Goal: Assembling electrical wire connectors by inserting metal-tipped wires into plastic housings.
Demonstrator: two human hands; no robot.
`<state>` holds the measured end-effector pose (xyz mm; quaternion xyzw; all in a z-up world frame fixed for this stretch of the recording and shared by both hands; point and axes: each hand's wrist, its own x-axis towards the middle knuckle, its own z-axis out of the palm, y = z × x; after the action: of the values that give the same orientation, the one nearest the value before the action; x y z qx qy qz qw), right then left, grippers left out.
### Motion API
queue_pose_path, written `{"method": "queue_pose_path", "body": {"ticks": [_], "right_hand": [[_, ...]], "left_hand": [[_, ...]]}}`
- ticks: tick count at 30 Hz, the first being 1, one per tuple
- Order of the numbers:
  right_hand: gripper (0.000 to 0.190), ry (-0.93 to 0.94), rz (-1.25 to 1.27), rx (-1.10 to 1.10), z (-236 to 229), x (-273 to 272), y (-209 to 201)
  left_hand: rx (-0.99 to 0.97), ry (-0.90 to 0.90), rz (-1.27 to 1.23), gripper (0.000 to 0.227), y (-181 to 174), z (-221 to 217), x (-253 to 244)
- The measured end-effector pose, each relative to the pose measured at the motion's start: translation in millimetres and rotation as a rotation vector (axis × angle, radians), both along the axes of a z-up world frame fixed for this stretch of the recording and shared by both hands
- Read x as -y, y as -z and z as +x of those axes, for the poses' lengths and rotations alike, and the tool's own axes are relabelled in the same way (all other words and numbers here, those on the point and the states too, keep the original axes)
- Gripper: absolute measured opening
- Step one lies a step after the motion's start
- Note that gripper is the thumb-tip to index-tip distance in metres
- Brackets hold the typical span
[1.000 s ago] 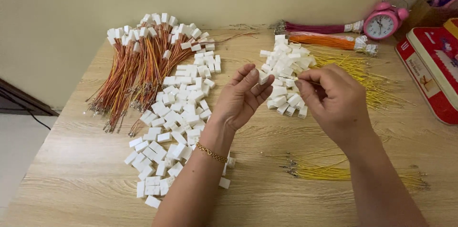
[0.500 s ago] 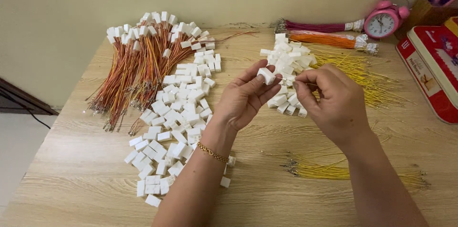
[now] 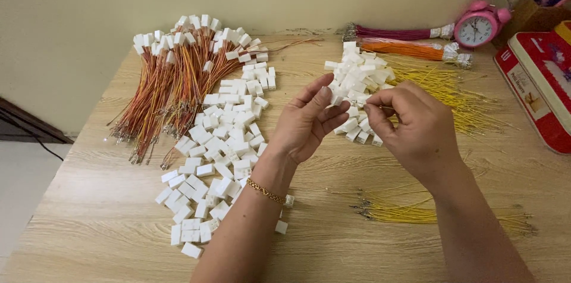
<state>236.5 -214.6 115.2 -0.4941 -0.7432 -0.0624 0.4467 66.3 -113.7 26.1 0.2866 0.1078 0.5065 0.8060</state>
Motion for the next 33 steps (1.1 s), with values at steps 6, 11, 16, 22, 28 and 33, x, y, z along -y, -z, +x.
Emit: {"method": "queue_pose_path", "body": {"ticks": [6, 11, 16, 22, 28, 33], "right_hand": [[0.005, 0.009, 0.031, 0.034, -1, 0, 0], [0.008, 0.039, 0.102, 0.106, 1, -3, 4], [0.009, 0.071, 0.147, 0.128, 6, -8, 10], [0.009, 0.100, 0.187, 0.196, 7, -5, 5], [0.011, 0.125, 0.235, 0.248, 10, -8, 10], [0.007, 0.116, 0.205, 0.253, 7, -6, 6]], "left_hand": [[0.022, 0.008, -0.019, 0.042, 13, 5, -6], [-0.007, 0.032, 0.002, 0.044, 5, 3, -1], [-0.028, 0.055, 0.025, 0.045, 7, 2, -2], [-0.079, 0.053, 0.036, 0.041, 8, 2, -2], [-0.103, 0.056, 0.031, 0.041, 7, 1, -2], [-0.094, 0.064, 0.045, 0.038, 6, 2, 1]]}}
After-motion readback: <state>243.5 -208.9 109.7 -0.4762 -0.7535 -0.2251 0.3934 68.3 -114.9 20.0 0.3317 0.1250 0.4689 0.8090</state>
